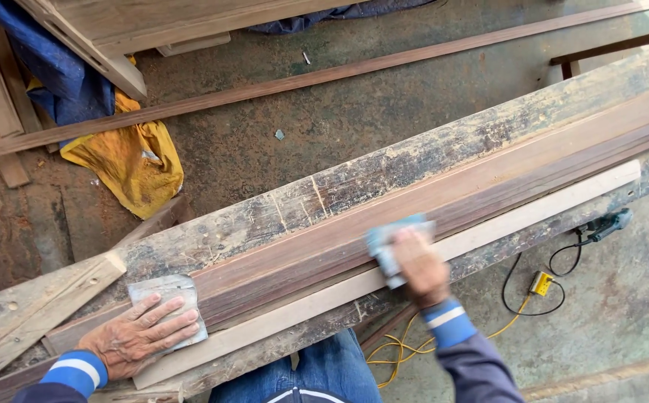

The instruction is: Sanding a long thin piece of wooden trim using a small sheet of sandpaper on a workbench.

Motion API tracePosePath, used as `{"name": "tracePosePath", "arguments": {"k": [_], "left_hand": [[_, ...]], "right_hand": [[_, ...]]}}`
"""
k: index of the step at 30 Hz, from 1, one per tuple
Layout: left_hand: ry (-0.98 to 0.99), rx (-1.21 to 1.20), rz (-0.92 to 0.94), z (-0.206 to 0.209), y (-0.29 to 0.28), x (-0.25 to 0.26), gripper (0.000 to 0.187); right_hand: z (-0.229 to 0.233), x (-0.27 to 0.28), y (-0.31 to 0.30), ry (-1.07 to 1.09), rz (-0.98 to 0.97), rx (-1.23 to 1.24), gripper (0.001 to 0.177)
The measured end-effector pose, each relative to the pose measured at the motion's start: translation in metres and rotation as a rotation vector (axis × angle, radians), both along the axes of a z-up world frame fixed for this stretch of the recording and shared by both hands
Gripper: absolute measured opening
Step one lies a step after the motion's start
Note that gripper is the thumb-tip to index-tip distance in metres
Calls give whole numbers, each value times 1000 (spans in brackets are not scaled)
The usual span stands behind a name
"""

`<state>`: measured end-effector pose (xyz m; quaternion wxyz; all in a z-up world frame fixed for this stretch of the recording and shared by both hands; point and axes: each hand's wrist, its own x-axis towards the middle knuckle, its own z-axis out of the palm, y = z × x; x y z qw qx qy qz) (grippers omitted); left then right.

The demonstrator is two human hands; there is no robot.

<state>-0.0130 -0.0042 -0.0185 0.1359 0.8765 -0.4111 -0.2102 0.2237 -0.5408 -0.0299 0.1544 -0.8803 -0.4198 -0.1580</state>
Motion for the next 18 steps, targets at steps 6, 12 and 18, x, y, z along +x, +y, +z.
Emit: {"name": "tracePosePath", "arguments": {"k": [6, 12, 18], "left_hand": [[-79, -32, 28, 10, -1, 8, 85], [-118, -32, 11, 7, -2, 6, 84], [-66, 6, 12, 1, 1, 1, 89]], "right_hand": [[-16, -21, 7, 161, -163, 176, 32], [-20, -56, 61, 73, 242, 70, 26], [9, 33, -56, 19, -310, 67, 28]]}}
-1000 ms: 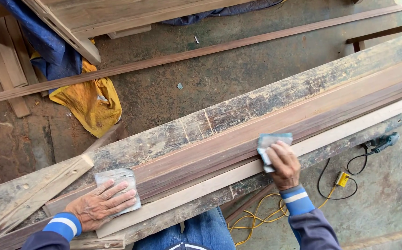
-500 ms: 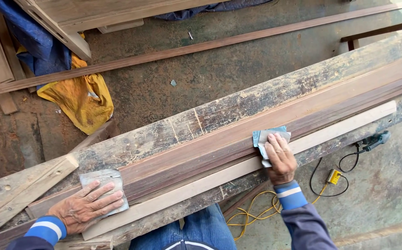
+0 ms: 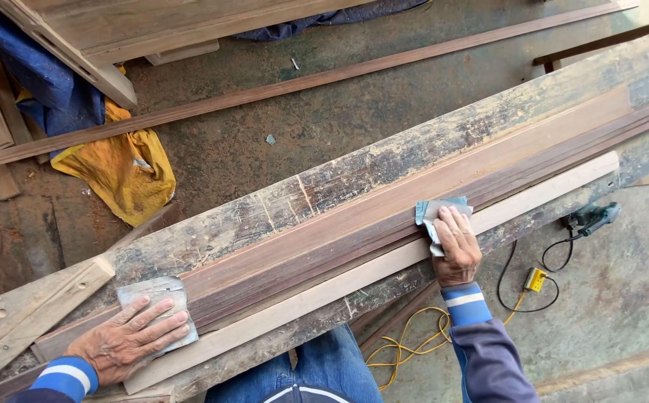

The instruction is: Sanding a long thin piece of wooden trim using a small sheet of sandpaper on a workbench.

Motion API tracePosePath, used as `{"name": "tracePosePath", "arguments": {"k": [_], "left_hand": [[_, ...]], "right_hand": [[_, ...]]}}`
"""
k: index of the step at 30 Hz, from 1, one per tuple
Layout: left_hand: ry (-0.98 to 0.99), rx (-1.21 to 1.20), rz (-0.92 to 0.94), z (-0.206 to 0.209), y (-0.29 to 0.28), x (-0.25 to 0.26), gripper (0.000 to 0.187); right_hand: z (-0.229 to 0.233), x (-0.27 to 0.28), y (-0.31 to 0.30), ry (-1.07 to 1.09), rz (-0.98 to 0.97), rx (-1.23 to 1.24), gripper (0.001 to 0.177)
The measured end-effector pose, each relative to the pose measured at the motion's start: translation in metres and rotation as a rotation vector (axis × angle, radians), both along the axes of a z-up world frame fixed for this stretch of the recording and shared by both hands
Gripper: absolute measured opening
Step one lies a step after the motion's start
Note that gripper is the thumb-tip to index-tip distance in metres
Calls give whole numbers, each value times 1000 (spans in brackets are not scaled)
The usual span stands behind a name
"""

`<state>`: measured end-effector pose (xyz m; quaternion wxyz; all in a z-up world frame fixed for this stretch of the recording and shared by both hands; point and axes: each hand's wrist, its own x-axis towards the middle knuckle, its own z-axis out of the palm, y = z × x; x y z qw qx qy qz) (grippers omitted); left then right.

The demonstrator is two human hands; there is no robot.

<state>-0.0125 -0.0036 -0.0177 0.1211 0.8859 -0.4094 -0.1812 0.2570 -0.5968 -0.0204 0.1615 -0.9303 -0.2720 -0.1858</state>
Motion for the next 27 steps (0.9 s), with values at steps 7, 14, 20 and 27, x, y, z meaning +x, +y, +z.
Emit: {"name": "tracePosePath", "arguments": {"k": [7, 14, 20, 27], "left_hand": [[-168, -147, -45, -16, -2, 5, 87], [-326, -188, 92, -17, -3, 0, 54], [-325, -199, 82, -24, -3, -2, 55], [-303, -181, 75, -34, 6, -8, 60]], "right_hand": [[-50, -100, 108, 177, 317, -146, 47], [-29, 10, -21, 45, 43, -24, 26], [-74, -14, 14, 101, -223, 110, 30], [-38, -55, 86, 4, 452, 50, 40]]}}
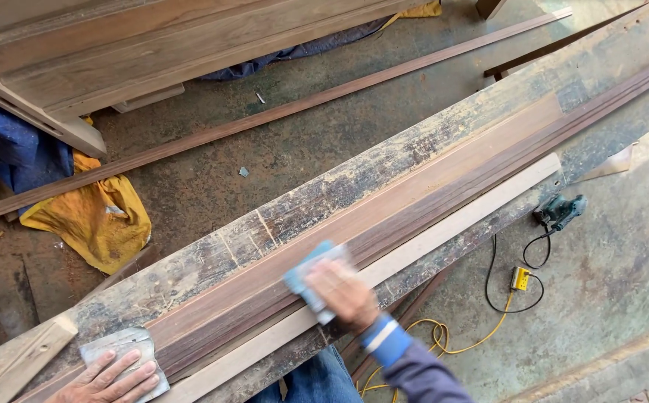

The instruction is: Sanding a long thin piece of wooden trim using a small sheet of sandpaper on a workbench.

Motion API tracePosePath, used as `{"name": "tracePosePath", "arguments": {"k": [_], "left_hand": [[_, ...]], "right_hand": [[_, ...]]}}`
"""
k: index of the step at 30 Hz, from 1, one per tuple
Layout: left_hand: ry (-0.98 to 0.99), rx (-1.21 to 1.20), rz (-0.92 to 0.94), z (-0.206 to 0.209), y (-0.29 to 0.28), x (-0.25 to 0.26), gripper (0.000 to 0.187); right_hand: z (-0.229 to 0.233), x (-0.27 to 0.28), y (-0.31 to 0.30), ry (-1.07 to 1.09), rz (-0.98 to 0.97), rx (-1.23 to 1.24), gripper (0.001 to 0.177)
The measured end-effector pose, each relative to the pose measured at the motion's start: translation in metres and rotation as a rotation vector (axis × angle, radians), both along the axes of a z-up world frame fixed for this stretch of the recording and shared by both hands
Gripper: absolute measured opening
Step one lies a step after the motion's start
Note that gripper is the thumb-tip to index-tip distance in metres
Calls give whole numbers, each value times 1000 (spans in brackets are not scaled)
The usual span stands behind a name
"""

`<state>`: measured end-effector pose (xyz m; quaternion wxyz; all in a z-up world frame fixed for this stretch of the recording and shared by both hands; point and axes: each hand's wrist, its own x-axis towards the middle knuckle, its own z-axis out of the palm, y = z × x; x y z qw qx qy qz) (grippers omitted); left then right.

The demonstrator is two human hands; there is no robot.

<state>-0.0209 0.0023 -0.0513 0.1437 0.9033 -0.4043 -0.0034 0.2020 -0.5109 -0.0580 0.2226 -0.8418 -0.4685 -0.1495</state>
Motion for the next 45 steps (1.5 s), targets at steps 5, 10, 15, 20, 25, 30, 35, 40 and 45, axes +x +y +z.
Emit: {"name": "tracePosePath", "arguments": {"k": [5, 10, 15, 20, 25, 30, 35, 40, 45], "left_hand": [[-28, 13, 30, 11, -5, 3, 55], [-6, -12, -34, 4, -5, 7, 55], [1, 26, -4, 10, -3, 4, 55], [22, 25, -12, 9, 1, 2, 56], [5, 19, -6, 13, -5, 7, 55], [26, 44, -47, 9, 5, 4, 57], [73, 61, -61, 18, -1, 10, 70], [101, 108, -75, 15, 1, 9, 78], [405, 283, -131, 37, -7, 12, 83]], "right_hand": [[-4, 88, -114, 115, -519, 16, 32], [40, 41, -12, -52, -494, 100, 37], [7, 26, -28, 28, -110, -17, 36], [-2, 98, -122, 56, -690, 16, 24], [13, 12, 17, -88, -475, 187, 40], [21, -20, 38, 142, -75, 50, 32], [15, 80, -92, 47, -544, 64, 27], [28, 20, 6, -8, -576, 82, 34], [58, -54, 97, 192, 27, 60, 38]]}}
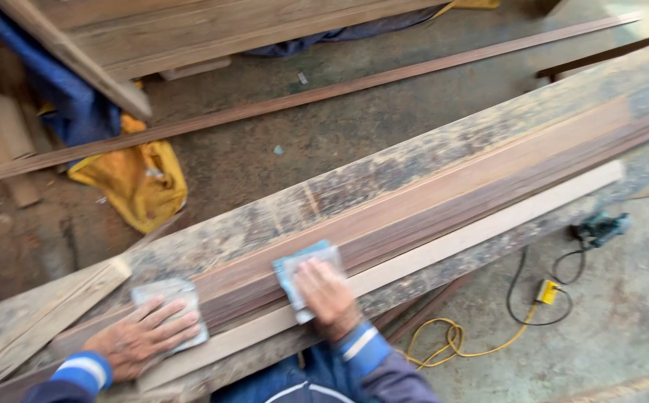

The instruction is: Sanding a long thin piece of wooden trim using a small sheet of sandpaper on a workbench.

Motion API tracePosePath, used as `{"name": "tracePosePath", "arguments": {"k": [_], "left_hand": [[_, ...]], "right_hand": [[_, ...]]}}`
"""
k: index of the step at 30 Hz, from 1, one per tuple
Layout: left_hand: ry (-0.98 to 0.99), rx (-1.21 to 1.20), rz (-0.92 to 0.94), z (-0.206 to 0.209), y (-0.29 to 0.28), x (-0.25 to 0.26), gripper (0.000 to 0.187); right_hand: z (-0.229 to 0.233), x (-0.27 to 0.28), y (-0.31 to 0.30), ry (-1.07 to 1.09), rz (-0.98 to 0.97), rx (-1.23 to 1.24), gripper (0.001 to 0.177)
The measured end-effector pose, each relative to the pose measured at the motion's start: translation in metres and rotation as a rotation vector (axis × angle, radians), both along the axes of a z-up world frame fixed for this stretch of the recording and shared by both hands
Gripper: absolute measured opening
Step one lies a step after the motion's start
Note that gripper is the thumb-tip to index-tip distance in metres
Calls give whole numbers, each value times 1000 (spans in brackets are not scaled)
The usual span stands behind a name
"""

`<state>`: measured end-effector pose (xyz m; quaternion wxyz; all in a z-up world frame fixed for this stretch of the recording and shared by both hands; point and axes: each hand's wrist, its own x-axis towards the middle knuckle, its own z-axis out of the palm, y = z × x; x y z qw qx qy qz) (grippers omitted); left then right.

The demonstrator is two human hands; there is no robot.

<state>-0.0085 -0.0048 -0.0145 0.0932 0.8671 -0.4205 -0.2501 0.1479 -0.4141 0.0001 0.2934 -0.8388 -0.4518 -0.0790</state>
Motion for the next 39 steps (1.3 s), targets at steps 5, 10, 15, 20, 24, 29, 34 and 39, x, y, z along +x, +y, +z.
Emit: {"name": "tracePosePath", "arguments": {"k": [5, 10, 15, 20, 24, 29, 34, 39], "left_hand": [[111, 68, 26, 21, -5, 9, 82], [-35, -33, 30, 23, -1, 11, 74], [13, 53, 7, 39, -2, 8, 78], [-168, -3, 129, 18, 63, -66, 69], [-41, 168, 150, 10, 154, -147, 73], [-125, 92, 244, 6, 163, -161, 71], [-179, 65, 259, 11, 166, -161, 66], [-190, 70, 260, 14, 163, -157, 73]], "right_hand": [[-27, 72, -115, -37, -345, -87, 39], [-38, 45, -64, -88, -751, 5, 26], [0, -100, 126, 51, -264, -11, 37], [-5, -97, 119, -5, -237, -20, 34], [6, -108, 136, 30, -374, 7, 35], [-50, -201, 244, 23, -183, 14, 42], [-49, -182, 227, 43, 155, -44, 46], [-33, -77, 77, -148, -496, -46, 36]]}}
